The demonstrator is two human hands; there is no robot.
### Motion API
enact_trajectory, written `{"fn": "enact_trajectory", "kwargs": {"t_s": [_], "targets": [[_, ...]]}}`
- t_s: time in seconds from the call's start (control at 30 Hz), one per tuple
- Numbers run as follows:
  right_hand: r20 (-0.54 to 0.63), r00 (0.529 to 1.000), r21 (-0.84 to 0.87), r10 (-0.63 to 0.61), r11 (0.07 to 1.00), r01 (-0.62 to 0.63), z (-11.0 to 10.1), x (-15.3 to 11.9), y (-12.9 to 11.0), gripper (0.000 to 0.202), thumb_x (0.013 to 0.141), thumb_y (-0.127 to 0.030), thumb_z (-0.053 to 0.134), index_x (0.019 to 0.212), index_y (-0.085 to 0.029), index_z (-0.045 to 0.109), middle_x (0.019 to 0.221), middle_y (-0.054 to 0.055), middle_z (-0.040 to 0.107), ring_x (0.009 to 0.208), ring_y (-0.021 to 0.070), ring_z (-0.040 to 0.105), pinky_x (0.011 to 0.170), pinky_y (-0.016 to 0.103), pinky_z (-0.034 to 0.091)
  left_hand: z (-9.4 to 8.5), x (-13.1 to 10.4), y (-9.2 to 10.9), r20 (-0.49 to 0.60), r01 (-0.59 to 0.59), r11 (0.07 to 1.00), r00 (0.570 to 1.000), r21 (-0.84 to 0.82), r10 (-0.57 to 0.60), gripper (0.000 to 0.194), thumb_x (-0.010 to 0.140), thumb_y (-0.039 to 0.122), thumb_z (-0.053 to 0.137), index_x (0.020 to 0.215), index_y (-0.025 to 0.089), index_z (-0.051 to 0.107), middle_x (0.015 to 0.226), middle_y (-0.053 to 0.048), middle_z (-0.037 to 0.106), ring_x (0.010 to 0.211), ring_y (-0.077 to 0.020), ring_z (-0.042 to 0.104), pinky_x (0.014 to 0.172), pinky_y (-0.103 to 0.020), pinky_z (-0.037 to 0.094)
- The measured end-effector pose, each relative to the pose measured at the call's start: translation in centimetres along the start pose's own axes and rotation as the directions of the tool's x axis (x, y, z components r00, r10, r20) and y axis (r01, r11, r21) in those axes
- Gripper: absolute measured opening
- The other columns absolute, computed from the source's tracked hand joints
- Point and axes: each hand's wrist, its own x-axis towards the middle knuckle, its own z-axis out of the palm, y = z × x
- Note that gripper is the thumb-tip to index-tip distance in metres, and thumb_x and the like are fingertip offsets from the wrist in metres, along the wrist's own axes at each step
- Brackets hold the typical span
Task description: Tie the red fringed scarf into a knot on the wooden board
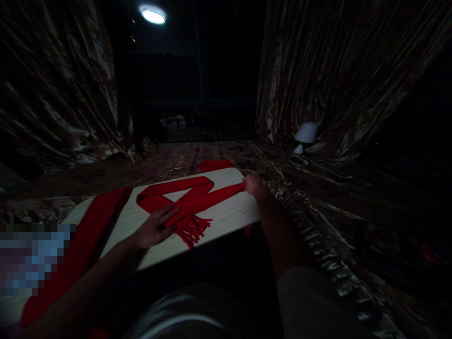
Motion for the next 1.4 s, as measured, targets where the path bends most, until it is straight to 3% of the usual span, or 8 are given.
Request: {"fn": "enact_trajectory", "kwargs": {"t_s": [0.13,0.33,0.5,0.73,0.93,1.07,1.23,1.4], "targets": [[0.022,0.998,-0.005,0.066,0.998,-0.066,0.3,-0.3,0.8,0.030,0.083,-0.008,0.060,0.104,-0.019,0.078,0.104,0.010,0.077,0.095,0.0200,0.071,0.090,0.027,0.051,0.1,0.0,-0.1,-0.014,-0.013,1.000,1.000,-0.003,0.013,0.071,0.093,0.063,0.048,0.154,0.026,0.043,0.158,-0.014,0.041,0.137,-0.0356,0.048,0.110,-0.052,0.042],[-0.173,0.967,-0.048,0.185,0.979,-0.196,-0.2,-1.2,-0.2,0.037,0.096,-0.016,0.044,0.127,-0.013,0.065,0.130,0.022,0.064,0.109,0.0283,0.067,0.094,0.037,0.051,-0.1,0.0,0.2,0.005,-0.010,1.000,1.000,0.020,0.010,0.072,0.094,0.062,0.046,0.155,0.024,0.042,0.158,-0.015,0.041,0.138,-0.0366,0.047,0.111,-0.052,0.041],[-0.077,0.990,-0.060,0.118,0.991,-0.123,-0.1,-1.1,-0.5,0.032,0.094,-0.012,0.047,0.117,-0.016,0.068,0.107,0.016,0.073,0.102,0.0249,0.070,0.092,0.034,0.052,0.0,0.0,0.0,-0.014,-0.027,0.999,1.000,0.019,0.027,0.072,0.093,0.063,0.046,0.154,0.025,0.043,0.156,-0.015,0.043,0.136,-0.0369,0.049,0.108,-0.052,0.044],[-0.044,0.983,-0.046,0.180,0.982,-0.182,0.2,-1.4,0.5,0.032,0.097,-0.013,0.044,0.106,-0.013,0.075,0.114,0.021,0.071,0.106,0.0276,0.069,0.093,0.038,0.052,1.4,0.0,-1.2,-0.098,-0.069,0.997,0.993,0.034,0.072,0.066,0.095,0.061,0.045,0.153,0.029,0.044,0.153,-0.014,0.048,0.135,-0.0338,0.051,0.107,-0.050,0.046],[-0.038,0.961,0.086,0.273,0.959,-0.269,-0.6,-0.1,1.5,0.026,0.092,-0.016,0.055,0.109,-0.018,0.074,0.109,0.013,0.074,0.099,0.0208,0.070,0.081,0.025,0.051,1.3,-0.1,-1.5,-0.143,-0.116,0.992,0.982,0.050,0.122,0.063,0.097,0.059,0.044,0.151,0.027,0.048,0.150,-0.014,0.052,0.129,-0.0315,0.057,0.103,-0.047,0.051],[-0.021,0.971,0.079,0.239,0.968,-0.237,-0.8,0.1,2.1,0.028,0.091,-0.015,0.055,0.112,-0.018,0.072,0.108,0.012,0.074,0.095,0.0196,0.069,0.081,0.025,0.049,1.1,-0.1,-1.5,-0.151,-0.121,0.991,0.980,0.063,0.130,0.061,0.097,0.059,0.044,0.149,0.028,0.050,0.147,-0.013,0.054,0.128,-0.0307,0.058,0.101,-0.044,0.052],[-0.012,0.988,0.026,0.155,0.988,-0.155,-0.9,-0.9,2.3,0.026,0.092,-0.016,0.055,0.111,-0.015,0.073,0.115,0.019,0.072,0.116,0.0274,0.062,0.100,0.036,0.043,1.2,-0.1,-1.7,-0.146,-0.124,0.989,0.980,0.080,0.135,0.061,0.096,0.058,0.046,0.150,0.029,0.049,0.148,-0.013,0.054,0.128,-0.0311,0.058,0.101,-0.045,0.053],[0.029,0.985,0.033,0.168,0.985,-0.169,-0.8,-1.6,2.9,0.024,0.094,-0.015,0.052,0.106,-0.017,0.073,0.107,0.014,0.074,0.102,0.0220,0.067,0.088,0.030,0.047,1.2,-0.2,-1.9,-0.132,-0.125,0.990,0.982,0.065,0.132,0.061,0.096,0.056,0.048,0.150,0.028,0.049,0.151,-0.015,0.051,0.129,-0.0322,0.058,0.102,-0.045,0.052]]}}
